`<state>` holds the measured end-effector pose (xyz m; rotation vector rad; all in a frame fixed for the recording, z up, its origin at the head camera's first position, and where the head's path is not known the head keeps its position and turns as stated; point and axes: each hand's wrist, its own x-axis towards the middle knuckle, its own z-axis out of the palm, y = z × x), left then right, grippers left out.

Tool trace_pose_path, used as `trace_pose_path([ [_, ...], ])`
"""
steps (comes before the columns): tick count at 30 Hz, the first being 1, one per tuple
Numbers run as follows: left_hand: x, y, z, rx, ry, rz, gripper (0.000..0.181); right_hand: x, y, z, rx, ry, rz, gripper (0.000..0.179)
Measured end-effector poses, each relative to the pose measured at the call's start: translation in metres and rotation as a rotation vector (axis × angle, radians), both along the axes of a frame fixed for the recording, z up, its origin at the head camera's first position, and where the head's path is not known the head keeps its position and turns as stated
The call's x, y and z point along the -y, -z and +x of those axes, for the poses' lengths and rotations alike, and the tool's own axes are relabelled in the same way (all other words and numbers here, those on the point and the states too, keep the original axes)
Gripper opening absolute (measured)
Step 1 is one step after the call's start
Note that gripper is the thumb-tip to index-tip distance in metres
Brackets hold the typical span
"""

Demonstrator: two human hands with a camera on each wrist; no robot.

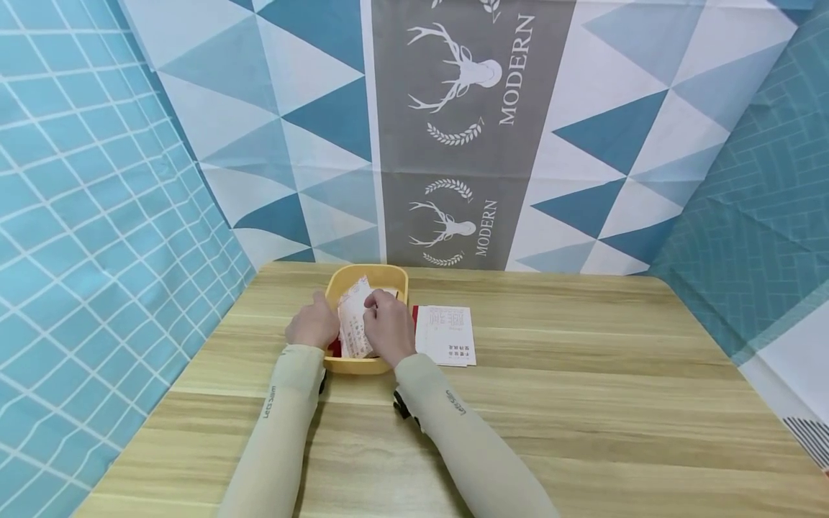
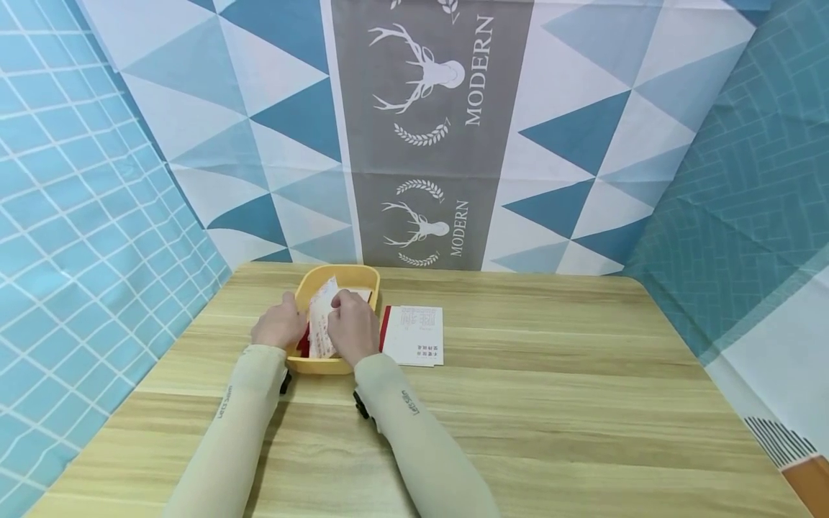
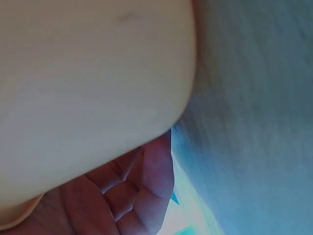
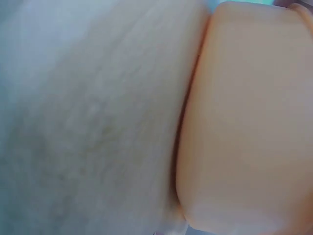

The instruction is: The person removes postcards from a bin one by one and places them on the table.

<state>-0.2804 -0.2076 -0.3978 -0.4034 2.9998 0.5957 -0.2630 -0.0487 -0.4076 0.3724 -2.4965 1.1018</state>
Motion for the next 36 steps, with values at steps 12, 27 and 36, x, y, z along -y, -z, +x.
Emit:
trace_pose_path([
  [12,-0.004,0.011,-0.001,-0.013,0.033,-0.001,0.05,-0.029,0.007,0.003,0.012,-0.162,-0.252,0.015],
  [27,-0.006,-0.002,0.002,-0.036,0.032,-0.024,0.045,-0.079,-0.048,0.005,0.165,-0.135,-0.476,0.026],
  [36,0.001,-0.001,-0.002,-0.012,0.019,0.006,0.048,-0.178,-0.056,-0.006,0.379,0.015,-0.441,0.028],
])
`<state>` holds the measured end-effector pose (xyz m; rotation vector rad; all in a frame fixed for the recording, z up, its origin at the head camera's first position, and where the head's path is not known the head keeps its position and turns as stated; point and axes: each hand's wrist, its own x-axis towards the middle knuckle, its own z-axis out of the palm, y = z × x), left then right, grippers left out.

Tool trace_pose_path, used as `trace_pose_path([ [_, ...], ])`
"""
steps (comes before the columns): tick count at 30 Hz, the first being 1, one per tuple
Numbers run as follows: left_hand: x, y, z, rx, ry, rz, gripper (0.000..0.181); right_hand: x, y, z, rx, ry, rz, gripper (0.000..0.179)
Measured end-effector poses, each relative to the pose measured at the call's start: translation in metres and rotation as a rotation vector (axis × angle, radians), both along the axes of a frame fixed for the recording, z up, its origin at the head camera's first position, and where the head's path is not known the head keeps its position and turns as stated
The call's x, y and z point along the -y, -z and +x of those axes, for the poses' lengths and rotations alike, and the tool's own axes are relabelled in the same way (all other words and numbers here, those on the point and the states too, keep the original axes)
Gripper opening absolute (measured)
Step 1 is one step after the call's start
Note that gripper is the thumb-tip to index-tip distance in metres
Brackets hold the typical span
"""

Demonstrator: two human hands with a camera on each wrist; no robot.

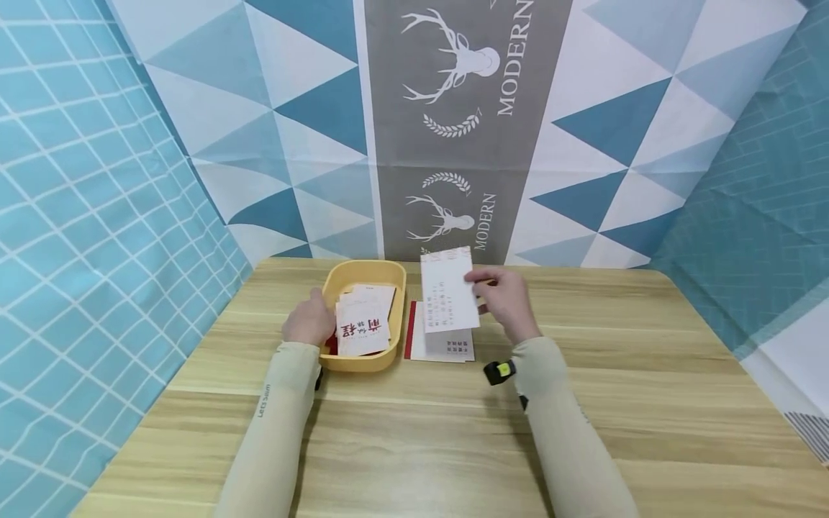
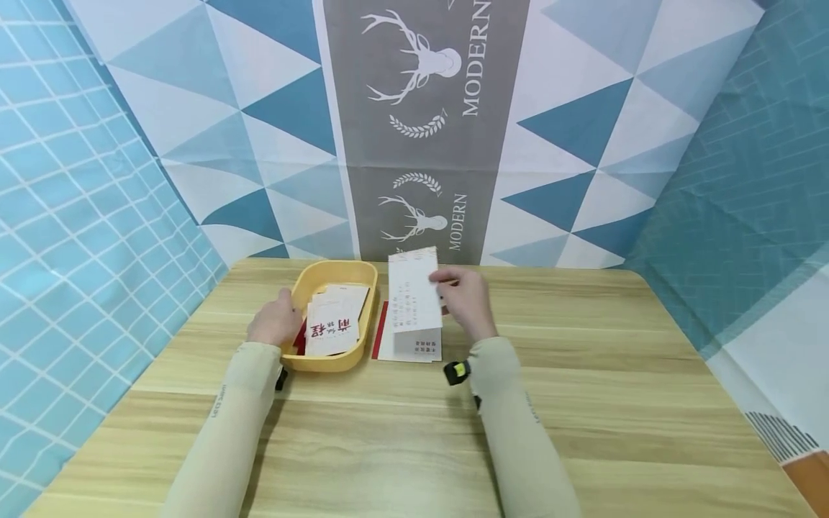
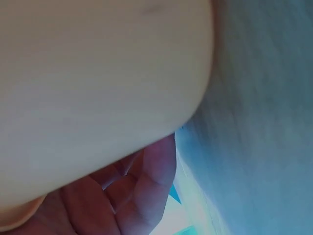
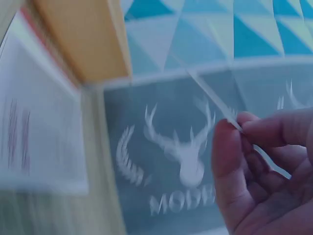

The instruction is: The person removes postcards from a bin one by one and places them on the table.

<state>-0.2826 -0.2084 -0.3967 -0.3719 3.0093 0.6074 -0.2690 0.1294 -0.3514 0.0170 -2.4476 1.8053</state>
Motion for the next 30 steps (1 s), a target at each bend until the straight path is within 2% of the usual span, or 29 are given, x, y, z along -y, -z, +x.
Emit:
trace_pose_path([
  [4,0.003,0.0,0.001,0.005,-0.004,0.014,0.049,-0.031,0.01,-0.004,0.086,-0.014,-0.001,0.025],
  [8,0.005,0.0,0.003,0.005,-0.011,0.013,0.048,-0.043,0.013,-0.005,0.124,-0.022,-0.024,0.023],
  [13,0.007,0.0,0.004,-0.006,-0.013,0.002,0.048,-0.04,0.018,-0.007,0.153,-0.101,0.019,0.021],
  [18,0.007,0.001,0.001,-0.009,-0.02,0.01,0.049,-0.033,0.03,-0.009,0.235,-0.191,0.051,0.023],
  [24,0.005,0.003,-0.002,0.001,-0.023,0.01,0.048,-0.033,0.045,-0.014,0.296,-0.186,0.035,0.024],
  [30,0.004,0.001,-0.001,0.006,-0.012,0.014,0.05,-0.034,0.056,-0.018,0.301,-0.172,0.015,0.027],
])
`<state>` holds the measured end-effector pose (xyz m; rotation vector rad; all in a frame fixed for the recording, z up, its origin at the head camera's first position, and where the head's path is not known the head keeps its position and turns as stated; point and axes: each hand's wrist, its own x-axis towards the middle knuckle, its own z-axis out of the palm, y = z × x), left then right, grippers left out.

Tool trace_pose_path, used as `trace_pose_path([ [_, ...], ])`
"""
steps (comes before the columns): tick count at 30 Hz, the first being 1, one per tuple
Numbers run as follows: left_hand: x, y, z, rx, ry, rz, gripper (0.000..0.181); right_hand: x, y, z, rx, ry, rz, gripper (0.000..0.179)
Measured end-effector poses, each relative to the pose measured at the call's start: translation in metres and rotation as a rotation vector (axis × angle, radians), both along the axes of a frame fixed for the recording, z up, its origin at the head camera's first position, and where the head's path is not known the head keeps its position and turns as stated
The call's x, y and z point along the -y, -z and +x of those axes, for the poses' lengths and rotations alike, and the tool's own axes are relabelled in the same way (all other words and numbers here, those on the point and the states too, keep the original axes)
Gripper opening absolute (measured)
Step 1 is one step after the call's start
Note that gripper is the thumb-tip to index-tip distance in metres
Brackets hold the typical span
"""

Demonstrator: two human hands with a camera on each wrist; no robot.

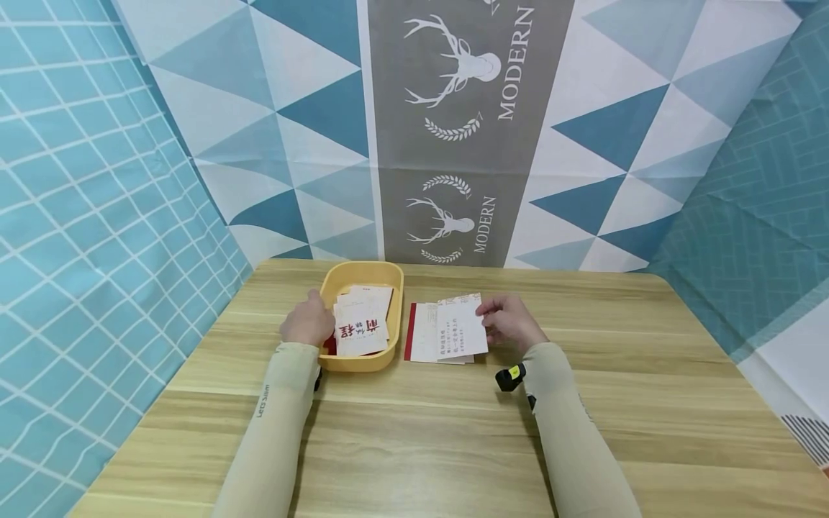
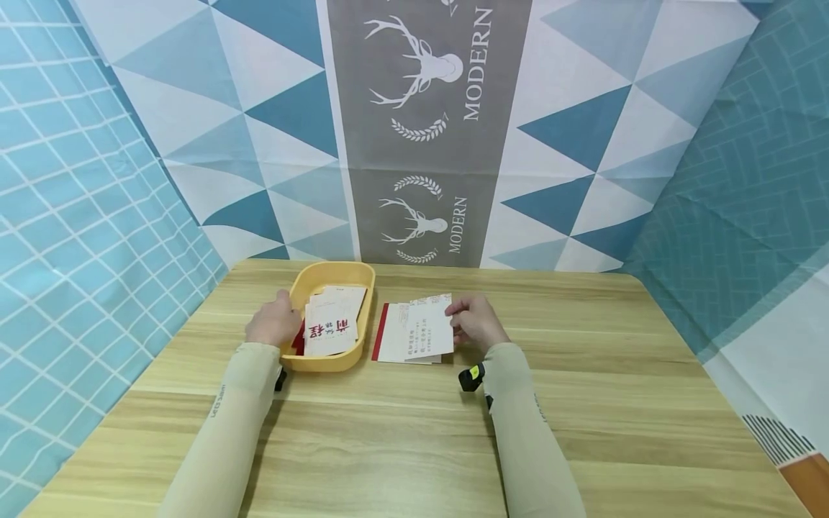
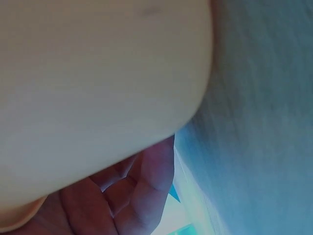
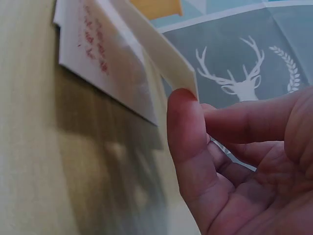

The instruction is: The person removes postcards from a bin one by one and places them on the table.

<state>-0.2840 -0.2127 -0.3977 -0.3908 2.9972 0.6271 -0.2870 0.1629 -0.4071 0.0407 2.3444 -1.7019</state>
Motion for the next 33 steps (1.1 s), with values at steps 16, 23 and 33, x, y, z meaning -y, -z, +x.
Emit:
trace_pose_path([
  [16,-0.003,-0.003,0.004,-0.001,0.001,-0.008,0.049,0.003,0.011,-0.001,0.031,0.001,0.024,0.023],
  [23,-0.002,-0.003,0.004,0.008,-0.001,-0.012,0.048,0.006,0.011,0.001,0.013,-0.002,0.091,0.019],
  [33,-0.002,-0.002,0.003,0.003,0.002,-0.005,0.051,0.009,0.013,0.001,-0.029,-0.005,0.169,0.015],
])
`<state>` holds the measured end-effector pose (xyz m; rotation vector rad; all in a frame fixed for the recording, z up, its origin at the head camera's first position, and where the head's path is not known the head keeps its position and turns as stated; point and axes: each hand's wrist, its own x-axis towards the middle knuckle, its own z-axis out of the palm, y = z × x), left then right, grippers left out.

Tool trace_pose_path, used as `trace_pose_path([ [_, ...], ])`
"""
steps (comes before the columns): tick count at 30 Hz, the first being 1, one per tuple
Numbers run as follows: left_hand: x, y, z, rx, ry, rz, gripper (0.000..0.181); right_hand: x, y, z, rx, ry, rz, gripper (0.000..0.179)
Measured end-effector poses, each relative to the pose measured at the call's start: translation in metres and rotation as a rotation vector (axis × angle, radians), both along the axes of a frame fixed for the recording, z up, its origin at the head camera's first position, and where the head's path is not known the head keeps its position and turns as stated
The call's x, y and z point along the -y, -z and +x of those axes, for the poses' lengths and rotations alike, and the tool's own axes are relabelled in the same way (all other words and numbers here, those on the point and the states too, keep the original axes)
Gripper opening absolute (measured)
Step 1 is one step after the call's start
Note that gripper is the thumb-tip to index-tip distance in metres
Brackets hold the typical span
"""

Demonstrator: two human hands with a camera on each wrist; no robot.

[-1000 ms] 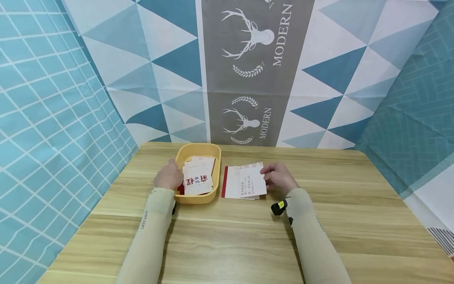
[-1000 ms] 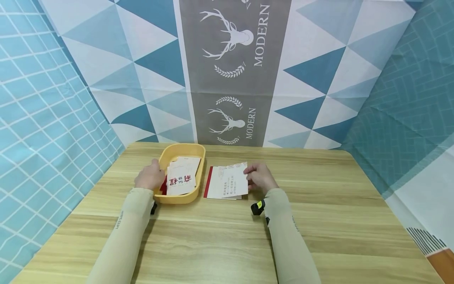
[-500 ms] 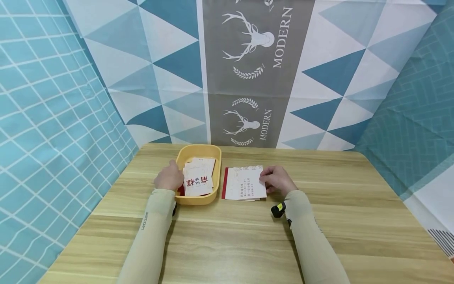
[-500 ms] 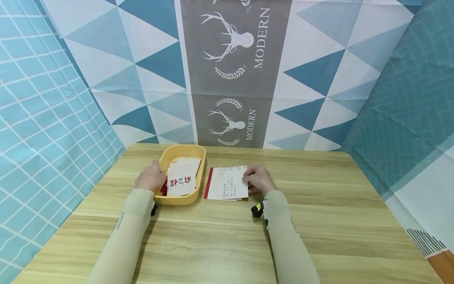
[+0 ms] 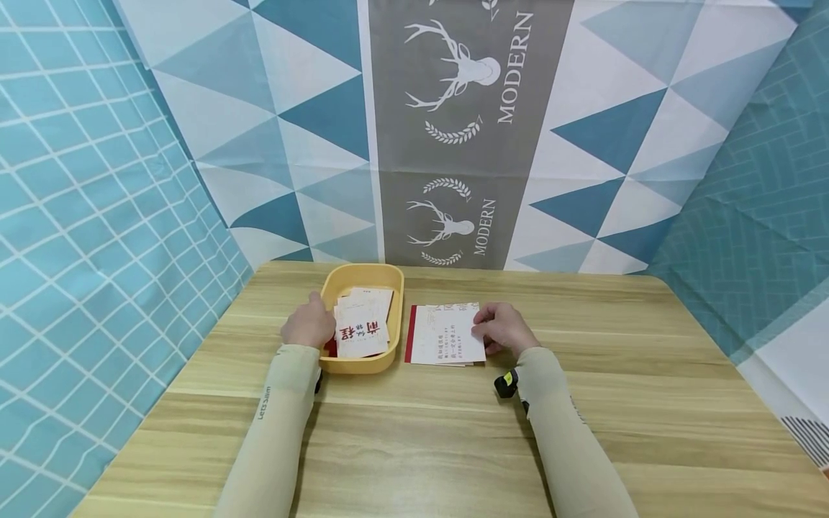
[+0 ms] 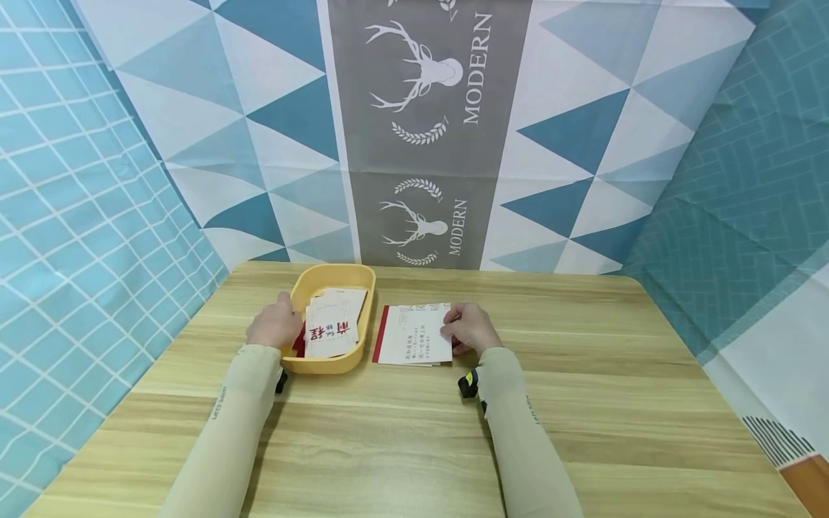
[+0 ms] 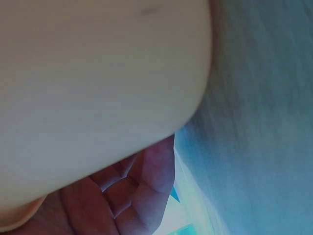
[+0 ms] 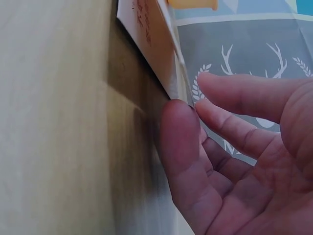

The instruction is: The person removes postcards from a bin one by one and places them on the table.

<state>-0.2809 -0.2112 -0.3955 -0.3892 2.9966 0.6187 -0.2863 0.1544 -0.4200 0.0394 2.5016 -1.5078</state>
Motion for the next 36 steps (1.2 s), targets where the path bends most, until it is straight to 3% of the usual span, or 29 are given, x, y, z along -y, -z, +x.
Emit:
trace_pose_path([
  [16,0.0,0.0,0.0,-0.005,0.002,-0.002,0.05,0.0,0.007,-0.003,-0.032,-0.012,0.081,0.018],
  [36,-0.001,0.001,0.001,-0.03,0.001,-0.016,0.041,0.017,0.002,0.001,-0.122,-0.011,0.321,0.017],
])
